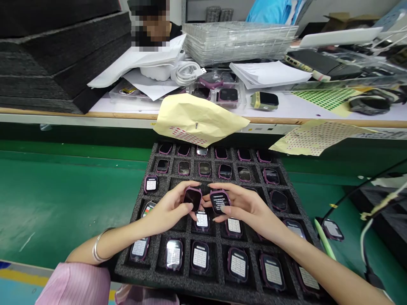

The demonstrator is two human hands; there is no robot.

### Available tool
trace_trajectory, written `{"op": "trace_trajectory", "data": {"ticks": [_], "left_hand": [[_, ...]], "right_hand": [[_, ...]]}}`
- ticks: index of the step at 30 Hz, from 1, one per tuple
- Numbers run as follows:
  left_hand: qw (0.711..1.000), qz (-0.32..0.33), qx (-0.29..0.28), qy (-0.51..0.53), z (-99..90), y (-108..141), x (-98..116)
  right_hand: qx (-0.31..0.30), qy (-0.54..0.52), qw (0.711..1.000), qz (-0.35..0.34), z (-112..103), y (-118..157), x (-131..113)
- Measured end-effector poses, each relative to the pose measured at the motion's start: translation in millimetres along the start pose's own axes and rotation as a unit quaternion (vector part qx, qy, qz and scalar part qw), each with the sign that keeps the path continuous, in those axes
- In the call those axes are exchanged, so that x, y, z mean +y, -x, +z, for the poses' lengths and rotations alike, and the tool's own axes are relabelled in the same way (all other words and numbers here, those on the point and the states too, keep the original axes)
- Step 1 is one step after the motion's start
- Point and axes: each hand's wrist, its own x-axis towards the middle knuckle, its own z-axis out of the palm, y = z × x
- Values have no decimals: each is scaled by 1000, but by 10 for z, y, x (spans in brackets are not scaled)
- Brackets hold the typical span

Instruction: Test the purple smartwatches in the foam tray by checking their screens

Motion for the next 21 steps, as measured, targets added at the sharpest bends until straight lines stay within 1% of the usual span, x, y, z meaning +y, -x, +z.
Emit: {"op": "trace_trajectory", "data": {"ticks": [5, 8, 11, 14, 16, 17, 18, 20, 21], "left_hand": [[1000, 4, -13, -15, 1, 8, -5], [1000, 2, -10, -25, 5, 17, 3], [999, -3, -2, -34, 3, 22, 14], [999, 5, 23, -33, -2, 17, 24], [999, 23, 42, -22, -4, 13, 32], [998, 31, 47, -16, -4, 13, 37], [998, 36, 50, -10, -3, 13, 43], [998, 40, 54, -3, 1, 19, 53], [998, 40, 55, -1, 5, 24, 57]], "right_hand": [[18, 19, 1000, -11, 18, -13, 38], [31, 39, 999, -11, 34, -12, 46], [11, 50, 999, -12, 39, -7, 41], [-22, 52, 998, -15, 3, -44, 58], [-10, 95, 995, -25, -44, -114, 95], [7, 146, 989, -36, -68, -162, 120], [24, 217, 974, -54, -90, -216, 148], [44, 363, 926, -98, -116, -330, 204], [43, 413, 902, -116, -118, -383, 230]]}}
